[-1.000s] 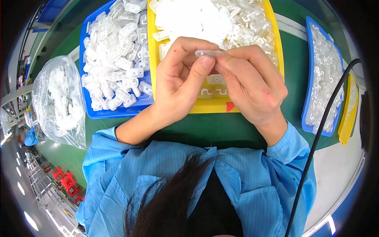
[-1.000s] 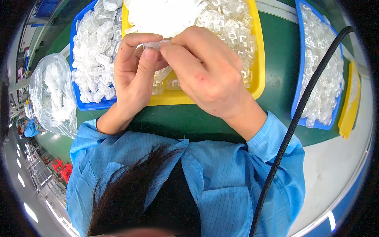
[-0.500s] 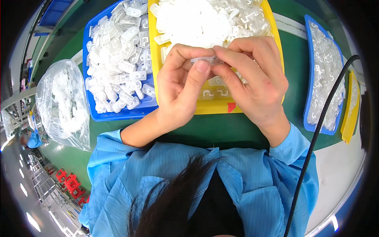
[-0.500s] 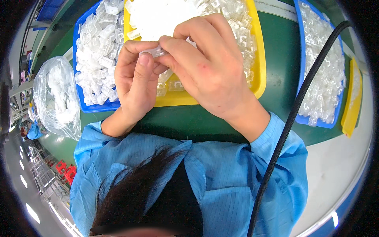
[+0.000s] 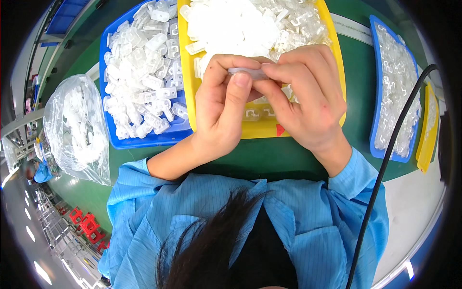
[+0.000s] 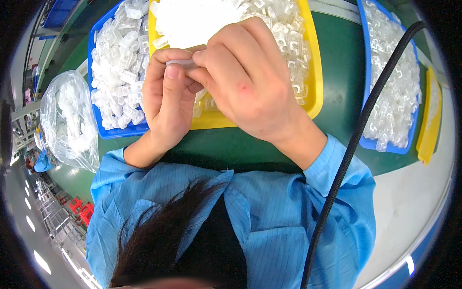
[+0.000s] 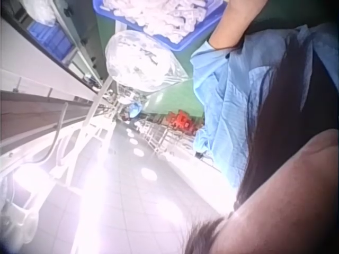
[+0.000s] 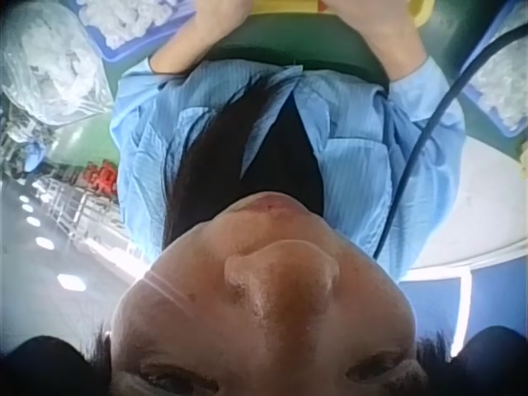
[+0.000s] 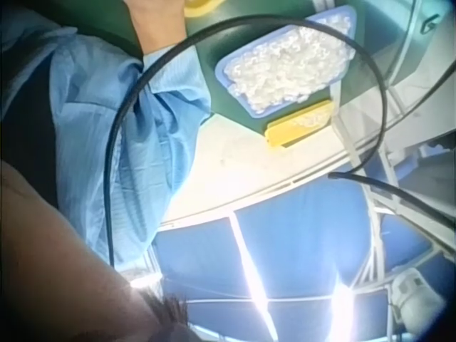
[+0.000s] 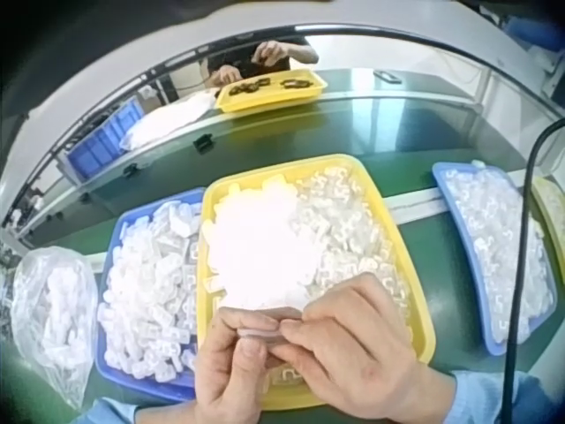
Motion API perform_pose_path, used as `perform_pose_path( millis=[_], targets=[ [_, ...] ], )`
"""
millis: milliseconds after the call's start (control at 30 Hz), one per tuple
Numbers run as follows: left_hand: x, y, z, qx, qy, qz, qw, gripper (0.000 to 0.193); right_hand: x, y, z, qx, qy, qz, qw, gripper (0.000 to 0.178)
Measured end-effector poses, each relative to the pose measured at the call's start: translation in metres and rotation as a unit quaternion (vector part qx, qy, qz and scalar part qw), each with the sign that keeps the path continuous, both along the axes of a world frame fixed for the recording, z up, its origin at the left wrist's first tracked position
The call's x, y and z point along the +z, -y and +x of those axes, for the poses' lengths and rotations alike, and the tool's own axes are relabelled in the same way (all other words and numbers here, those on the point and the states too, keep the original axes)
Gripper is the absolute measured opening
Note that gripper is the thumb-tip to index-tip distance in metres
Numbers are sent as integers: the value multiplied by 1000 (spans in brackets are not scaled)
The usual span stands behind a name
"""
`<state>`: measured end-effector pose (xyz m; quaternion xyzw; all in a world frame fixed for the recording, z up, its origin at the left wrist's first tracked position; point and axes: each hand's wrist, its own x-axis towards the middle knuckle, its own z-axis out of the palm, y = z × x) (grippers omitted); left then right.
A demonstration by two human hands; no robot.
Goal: The person assembles small transparent plastic housing components by hand, snapping them together.
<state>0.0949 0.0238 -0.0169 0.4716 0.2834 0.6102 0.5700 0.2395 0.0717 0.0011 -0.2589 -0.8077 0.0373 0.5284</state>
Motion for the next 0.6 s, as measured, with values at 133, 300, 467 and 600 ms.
perform_pose_path(
  millis=[133, 300, 467, 600],
  targets=[
    [1, -3, 5, 15, 13, 35, 999, 19, 1, -3, 3, -10, 19, -39, 999, 24],
    [-5, -1, -5, 7, -20, 23, 1000, 25, 5, -2, 5, 12, 30, -44, 999, 24],
    [5, -4, -3, -18, 10, 15, 1000, 29, 12, -4, 14, 38, 14, -116, 992, 21],
    [-1, -3, -8, 2, -41, 55, 998, 28, 12, -1, 13, 61, 18, -133, 989, 20]
  ],
)
